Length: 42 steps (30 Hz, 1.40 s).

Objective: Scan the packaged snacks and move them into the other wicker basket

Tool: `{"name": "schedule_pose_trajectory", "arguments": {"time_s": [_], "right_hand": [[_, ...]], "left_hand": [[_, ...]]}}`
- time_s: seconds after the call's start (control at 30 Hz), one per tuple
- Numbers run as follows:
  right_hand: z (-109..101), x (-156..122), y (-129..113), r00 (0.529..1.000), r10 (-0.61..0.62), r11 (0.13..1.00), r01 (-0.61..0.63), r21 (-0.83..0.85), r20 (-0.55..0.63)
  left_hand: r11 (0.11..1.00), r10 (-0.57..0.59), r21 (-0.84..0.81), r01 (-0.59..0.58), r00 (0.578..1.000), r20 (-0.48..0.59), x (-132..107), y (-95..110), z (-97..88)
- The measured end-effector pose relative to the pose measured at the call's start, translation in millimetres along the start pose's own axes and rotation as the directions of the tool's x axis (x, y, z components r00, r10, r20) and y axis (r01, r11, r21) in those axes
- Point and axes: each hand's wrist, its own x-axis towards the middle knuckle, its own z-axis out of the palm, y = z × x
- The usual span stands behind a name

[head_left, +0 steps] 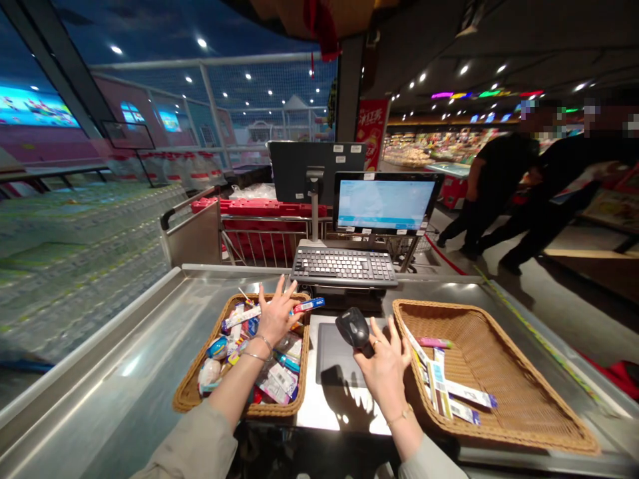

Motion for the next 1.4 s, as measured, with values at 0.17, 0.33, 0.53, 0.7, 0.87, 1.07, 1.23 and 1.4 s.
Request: {"name": "schedule_pose_trajectory", "arguments": {"time_s": [0.17, 0.33, 0.53, 0.7, 0.87, 1.07, 1.23, 1.4], "right_hand": [[-3, 1, 2, 1.0, 0.007, 1.0, -0.007, 0.006, -0.001], [-6, 1, 5, 1.0, 0.013, 1.0, -0.013, 0.02, 0.001], [-10, 0, 8, 1.0, -0.002, 1.0, 0.002, 0.002, -0.021], [-14, 0, 10, 1.0, 0.006, 1.0, -0.007, -0.021, -0.028], [-18, 0, 13, 1.0, 0.022, 1.0, -0.022, -0.019, -0.012], [-22, -2, 16, 0.999, 0.05, 0.998, -0.05, -0.025, 0.005], [-21, -2, 20, 0.998, 0.067, 0.998, -0.067, -0.02, 0.009], [-21, -2, 20, 0.996, 0.085, 0.996, -0.085, -0.005, 0.015]], "left_hand": [[1.0, 0.017, -0.009, -0.017, 1.0, -0.009, 6, 9, 2.7], [0.999, 0.033, -0.007, -0.033, 0.999, -0.012, 10, 16, 4.2], [0.999, 0.045, -0.017, -0.045, 0.999, -0.016, 13, 22, 10.3], [0.997, 0.062, -0.046, -0.063, 0.998, -0.033, 17, 31, 13.3], [0.996, 0.068, -0.057, -0.069, 0.997, -0.031, 21, 39, 14.9], [0.995, 0.077, -0.063, -0.078, 0.997, -0.015, 25, 48, 17.1], [0.993, 0.093, -0.067, -0.093, 0.996, -0.012, 27, 54, 23.4], [0.992, 0.1, -0.075, -0.101, 0.995, -0.015, 29, 58, 29.1]]}}
